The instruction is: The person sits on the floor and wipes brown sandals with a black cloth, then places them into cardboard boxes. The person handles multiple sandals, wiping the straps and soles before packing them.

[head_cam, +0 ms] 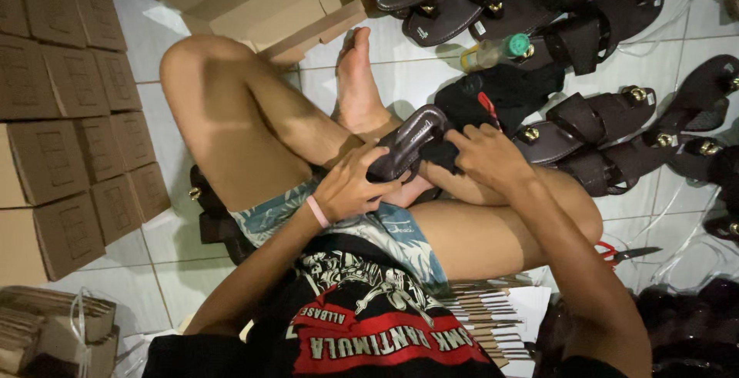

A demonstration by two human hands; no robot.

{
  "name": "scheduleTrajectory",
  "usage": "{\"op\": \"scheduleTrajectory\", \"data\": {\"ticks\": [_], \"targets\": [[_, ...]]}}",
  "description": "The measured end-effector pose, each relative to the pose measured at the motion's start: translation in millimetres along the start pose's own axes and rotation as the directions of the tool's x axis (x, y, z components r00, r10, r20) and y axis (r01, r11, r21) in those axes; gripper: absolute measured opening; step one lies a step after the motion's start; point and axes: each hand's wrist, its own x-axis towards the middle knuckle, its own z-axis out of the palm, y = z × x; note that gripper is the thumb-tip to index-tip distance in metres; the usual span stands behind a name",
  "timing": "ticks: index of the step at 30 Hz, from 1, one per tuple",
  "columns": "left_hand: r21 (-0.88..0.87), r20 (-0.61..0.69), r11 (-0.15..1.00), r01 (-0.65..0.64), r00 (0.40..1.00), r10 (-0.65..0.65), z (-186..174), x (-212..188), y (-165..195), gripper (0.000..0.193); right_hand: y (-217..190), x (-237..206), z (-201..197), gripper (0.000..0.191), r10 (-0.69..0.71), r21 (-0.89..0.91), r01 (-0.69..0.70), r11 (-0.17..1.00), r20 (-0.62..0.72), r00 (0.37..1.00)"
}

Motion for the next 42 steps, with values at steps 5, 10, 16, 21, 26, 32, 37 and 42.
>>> {"op": "scheduleTrajectory", "data": {"ticks": [5,10,16,21,26,32,37,42], "targets": [[-0.034,0.041,0.999,-0.016,0.999,0.017,-9.8,1.5,7.1,0.050,-9.2,1.5,-5.4,0.014,-0.145,-0.081,0.148,0.986,0.034,0.989],[-0.020,0.029,0.998,-0.058,0.998,0.059,-21.3,2.2,13.0,0.054,-5.6,-1.9,-2.3,0.023,-0.146,0.019,0.150,0.989,-0.123,0.982],[0.062,0.018,0.994,-0.089,0.996,0.088,-34.4,5.3,16.3,0.047,-0.9,-1.1,10.6,0.017,-0.040,0.018,0.049,0.999,-0.330,0.943],[0.160,0.033,0.976,-0.147,0.989,0.143,-39.5,13.5,23.8,0.045,-24.9,14.6,15.7,0.032,0.167,0.238,-0.102,0.966,-0.272,0.948],[0.245,0.244,0.904,-0.351,0.925,0.293,-53.4,29.6,18.7,0.031,-12.6,14.0,11.8,0.063,0.503,0.524,-0.248,0.814,-0.425,0.753],[0.454,0.020,0.834,-0.313,0.939,0.342,-76.6,43.4,5.9,0.035,-2.3,14.0,28.0,0.065,0.571,0.648,-0.468,0.601,0.062,0.819],[-0.507,-0.595,0.850,0.142,0.656,-0.464,-46.8,52.4,14.5,0.053,-51.7,17.7,41.9,0.049,0.798,0.947,-0.137,0.292,-0.162,0.580],[-0.876,-0.170,0.449,0.179,0.756,-0.632,-2.8,43.2,27.8,0.073,-83.1,18.4,47.2,0.042,0.564,0.700,-0.124,0.704,-0.443,0.697]]}}
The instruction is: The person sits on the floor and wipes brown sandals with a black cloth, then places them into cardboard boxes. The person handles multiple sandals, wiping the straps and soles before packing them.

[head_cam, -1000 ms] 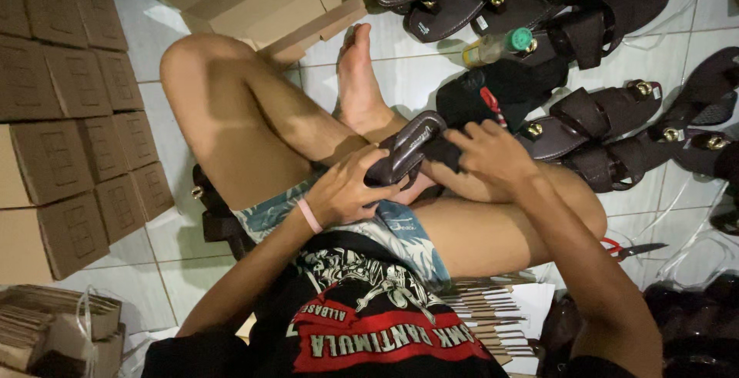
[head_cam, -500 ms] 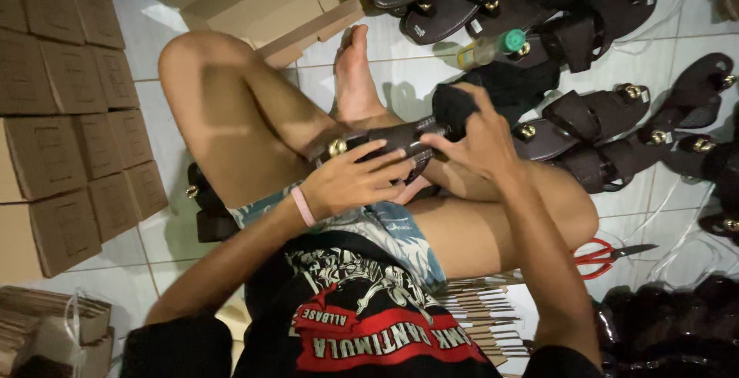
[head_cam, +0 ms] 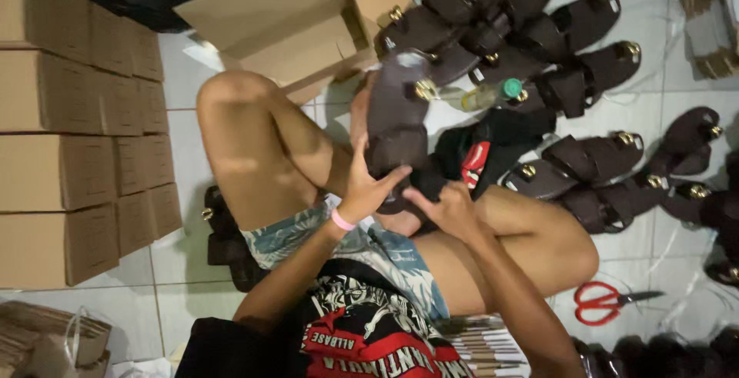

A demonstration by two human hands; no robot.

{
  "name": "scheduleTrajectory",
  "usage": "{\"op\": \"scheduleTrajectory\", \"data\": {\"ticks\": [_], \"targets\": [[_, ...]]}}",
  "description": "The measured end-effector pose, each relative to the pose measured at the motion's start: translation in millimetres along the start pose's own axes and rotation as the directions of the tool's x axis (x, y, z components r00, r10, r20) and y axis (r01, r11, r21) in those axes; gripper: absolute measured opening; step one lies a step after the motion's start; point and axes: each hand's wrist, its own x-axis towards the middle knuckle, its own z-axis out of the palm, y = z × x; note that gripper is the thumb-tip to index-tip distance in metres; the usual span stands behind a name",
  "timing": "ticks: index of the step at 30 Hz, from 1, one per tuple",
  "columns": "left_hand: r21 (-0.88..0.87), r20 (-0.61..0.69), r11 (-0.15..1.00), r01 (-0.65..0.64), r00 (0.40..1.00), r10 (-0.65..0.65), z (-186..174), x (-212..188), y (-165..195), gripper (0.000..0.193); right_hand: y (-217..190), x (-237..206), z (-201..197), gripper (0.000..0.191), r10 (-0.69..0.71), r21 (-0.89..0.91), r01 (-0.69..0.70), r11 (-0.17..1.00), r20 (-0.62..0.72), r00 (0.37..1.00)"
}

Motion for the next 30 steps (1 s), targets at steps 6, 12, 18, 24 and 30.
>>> {"op": "scheduleTrajectory", "data": {"ticks": [6,12,18,24,30], "targets": [[-0.008,0.142,1.000,-0.001,0.990,0.002,-32.2,1.5,-1.1,0.079,-1.7,11.1,-35.1,0.015,-0.143,-0.036,0.140,0.990,-0.126,0.982],[0.038,0.257,0.993,0.113,0.959,-0.119,-32.9,-9.3,5.7,0.069,-3.1,32.1,-68.8,0.022,-0.195,-0.191,0.229,0.954,0.182,0.964],[0.336,0.268,0.931,-0.141,0.962,0.049,-35.3,-8.8,14.6,0.067,-2.4,27.4,-65.1,0.024,-0.157,-0.264,0.235,0.935,0.285,0.946],[0.389,0.259,0.921,0.021,0.957,-0.131,-37.0,-15.9,23.5,0.065,1.2,25.1,-64.1,0.018,-0.044,-0.278,0.140,0.950,0.326,0.945],[0.496,0.267,0.849,-0.181,0.962,0.049,-36.7,-15.2,26.4,0.066,-12.4,20.2,-57.8,0.015,-0.197,0.011,0.197,0.980,0.143,0.970]]}}
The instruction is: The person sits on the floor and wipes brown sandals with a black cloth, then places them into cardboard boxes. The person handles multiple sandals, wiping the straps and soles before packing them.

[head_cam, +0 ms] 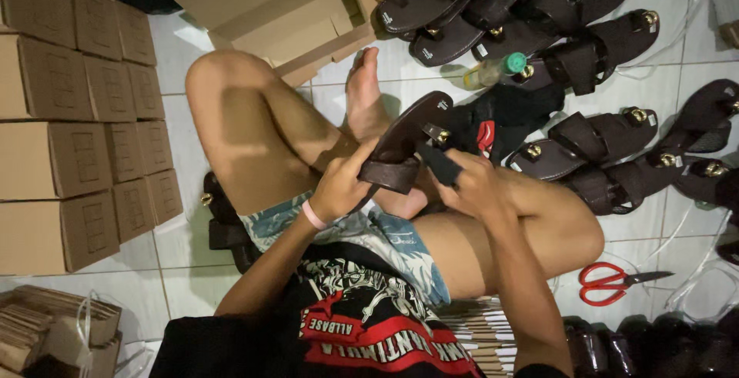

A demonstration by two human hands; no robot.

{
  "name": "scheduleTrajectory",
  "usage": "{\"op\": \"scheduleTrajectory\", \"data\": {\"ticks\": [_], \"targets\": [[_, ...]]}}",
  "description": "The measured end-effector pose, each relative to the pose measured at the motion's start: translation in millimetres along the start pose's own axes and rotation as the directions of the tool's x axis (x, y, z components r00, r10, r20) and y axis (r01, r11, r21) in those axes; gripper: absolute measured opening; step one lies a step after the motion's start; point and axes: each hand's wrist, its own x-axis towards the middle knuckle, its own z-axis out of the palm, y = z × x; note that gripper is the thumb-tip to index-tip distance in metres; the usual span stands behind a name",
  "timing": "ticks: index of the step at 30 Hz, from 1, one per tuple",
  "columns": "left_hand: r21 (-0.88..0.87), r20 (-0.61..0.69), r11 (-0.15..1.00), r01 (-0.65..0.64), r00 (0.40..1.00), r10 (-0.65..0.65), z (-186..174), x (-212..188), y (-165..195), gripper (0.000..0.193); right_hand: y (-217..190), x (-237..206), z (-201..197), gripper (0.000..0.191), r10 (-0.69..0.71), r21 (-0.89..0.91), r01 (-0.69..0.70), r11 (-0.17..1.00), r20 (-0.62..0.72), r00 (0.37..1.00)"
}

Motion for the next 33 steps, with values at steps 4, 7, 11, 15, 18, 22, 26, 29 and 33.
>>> {"op": "scheduleTrajectory", "data": {"ticks": [4,7,11,15,18,22,26,29,33], "targets": [[0.052,0.020,0.997,0.062,0.998,-0.063,5.1,-1.7,2.9,0.065,-6.7,-6.0,15.4,0.033,-0.247,-0.028,0.247,0.969,0.016,0.969],[0.083,-0.047,0.997,0.001,0.999,0.003,-1.7,-4.8,5.1,0.064,4.9,-9.3,19.7,0.035,-0.420,-0.060,0.422,0.905,0.039,0.907],[0.180,0.006,0.885,0.430,0.899,-0.438,-59.2,-39.2,7.2,0.072,30.0,-15.9,-4.4,0.048,-0.259,-0.127,0.229,0.965,-0.337,0.905],[0.459,0.021,0.705,0.540,0.787,-0.617,-155.9,-138.8,6.1,0.035,51.5,-1.6,-38.7,0.028,0.119,-0.114,-0.239,0.964,-0.621,0.775],[0.500,-0.125,0.617,0.608,0.755,-0.643,-197.1,-225.0,-15.0,0.035,65.2,26.3,-45.1,0.038,0.217,-0.184,-0.425,0.886,-0.644,0.733],[0.283,-0.526,0.470,0.836,0.545,-0.653,-192.9,-301.7,-70.1,0.037,88.0,57.4,-38.2,0.037,0.041,-0.315,-0.346,0.884,-0.684,0.729],[-0.043,-0.736,0.545,0.837,0.343,-0.584,-120.9,-339.9,-124.0,0.040,104.8,63.5,-23.9,0.032,0.167,-0.226,-0.409,0.884,-0.665,0.728],[0.216,-0.645,0.594,0.775,0.570,-0.509,-88.4,-326.6,-137.2,0.047,111.7,60.4,-16.8,0.033,0.204,-0.167,-0.424,0.890,-0.686,0.699],[0.670,-0.372,0.348,0.656,0.702,-0.607,-118.3,-266.0,-116.0,0.078,120.5,59.1,-12.3,0.036,0.158,-0.228,-0.448,0.864,-0.722,0.673]]}}
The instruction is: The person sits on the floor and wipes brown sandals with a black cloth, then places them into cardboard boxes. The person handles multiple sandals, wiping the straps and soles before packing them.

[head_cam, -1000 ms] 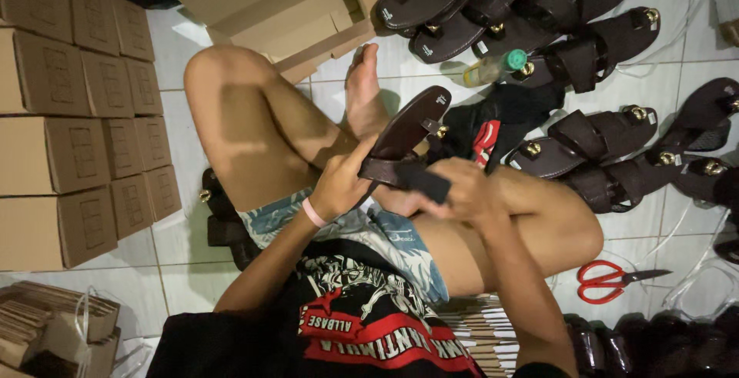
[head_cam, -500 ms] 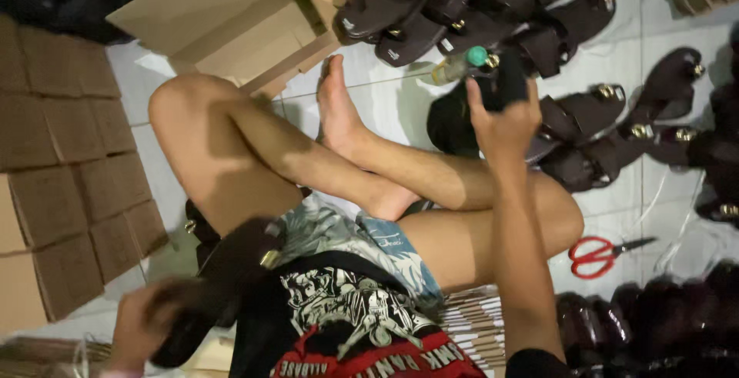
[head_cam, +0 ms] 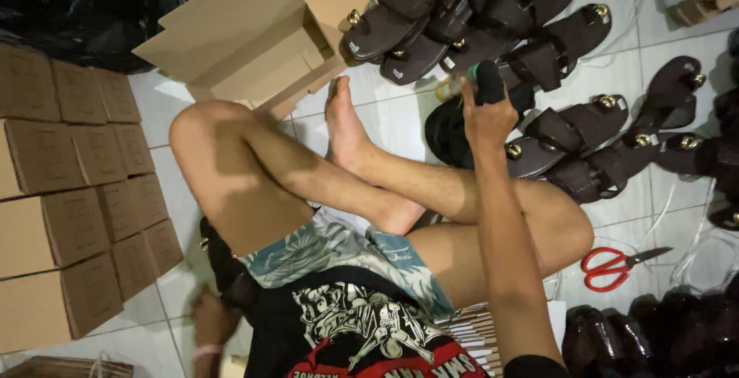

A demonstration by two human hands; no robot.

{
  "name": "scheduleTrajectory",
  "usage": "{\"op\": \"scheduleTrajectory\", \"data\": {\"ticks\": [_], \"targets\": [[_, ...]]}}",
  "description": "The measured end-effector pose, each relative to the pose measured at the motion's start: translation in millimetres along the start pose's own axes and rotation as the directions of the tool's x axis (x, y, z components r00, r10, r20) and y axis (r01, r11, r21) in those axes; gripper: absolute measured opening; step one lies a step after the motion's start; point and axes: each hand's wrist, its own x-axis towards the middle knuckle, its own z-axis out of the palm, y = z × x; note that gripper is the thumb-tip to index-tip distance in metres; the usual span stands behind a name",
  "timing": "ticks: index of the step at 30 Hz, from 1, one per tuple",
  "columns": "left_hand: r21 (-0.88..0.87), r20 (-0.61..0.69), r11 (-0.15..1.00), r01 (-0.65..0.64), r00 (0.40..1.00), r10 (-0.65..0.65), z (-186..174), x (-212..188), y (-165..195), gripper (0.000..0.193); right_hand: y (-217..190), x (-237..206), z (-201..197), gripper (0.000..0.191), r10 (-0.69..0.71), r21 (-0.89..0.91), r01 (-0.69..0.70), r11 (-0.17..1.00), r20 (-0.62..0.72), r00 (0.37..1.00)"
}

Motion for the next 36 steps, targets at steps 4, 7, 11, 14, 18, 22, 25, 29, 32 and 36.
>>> {"op": "scheduleTrajectory", "data": {"ticks": [4,7,11,14,18,22,25,29,32,36], "targets": [[0.425,0.351,0.903,-0.060,0.931,-0.103,-125.4,56.3,65.7,0.053,9.5,-5.3,13.4,0.048,0.094,-0.131,-0.085,0.988,0.059,0.994],[0.126,-0.067,0.865,-0.486,0.866,0.496,-200.0,82.8,148.1,0.045,21.9,-11.0,19.7,0.041,0.102,-0.177,-0.090,0.980,0.060,0.993],[-0.177,-0.480,0.648,-0.741,0.639,0.601,-201.0,145.8,312.8,0.052,34.8,-15.5,13.5,0.033,-0.100,-0.603,0.305,0.737,0.349,0.932],[-0.245,-0.471,0.540,-0.805,0.586,0.660,-181.1,203.4,412.4,0.095,35.7,-13.1,1.3,0.038,0.180,0.157,-0.133,0.979,-0.348,0.920],[-0.200,-0.207,0.722,-0.662,0.749,0.629,-163.3,260.2,498.5,0.138,53.9,0.6,-18.7,0.066,0.944,0.603,-0.741,0.294,-0.059,0.326],[-0.073,-0.004,0.807,-0.586,0.809,0.588,-169.2,279.5,529.3,0.147,74.7,3.7,-43.5,0.059,0.885,0.923,-0.366,-0.121,0.267,0.381],[-0.132,-0.100,0.786,-0.604,0.797,0.596,-165.7,276.1,533.3,0.136,83.8,-0.1,-49.9,0.052,0.749,0.948,-0.210,-0.240,0.319,0.581],[-0.282,-0.390,0.709,-0.646,0.753,0.531,-157.6,256.8,529.3,0.118,92.9,7.0,-37.6,0.049,0.815,0.931,-0.253,-0.265,0.356,0.458],[-0.306,-0.590,0.578,-0.757,0.627,0.509,-147.0,239.6,512.0,0.112,90.4,15.3,-23.6,0.050,0.947,0.828,-0.525,0.199,-0.024,0.322],[-0.328,-0.723,0.520,-0.788,0.564,0.399,-137.8,198.4,461.6,0.112,70.2,7.6,-15.9,0.060,0.690,0.113,-0.685,0.720,-0.227,0.687]]}}
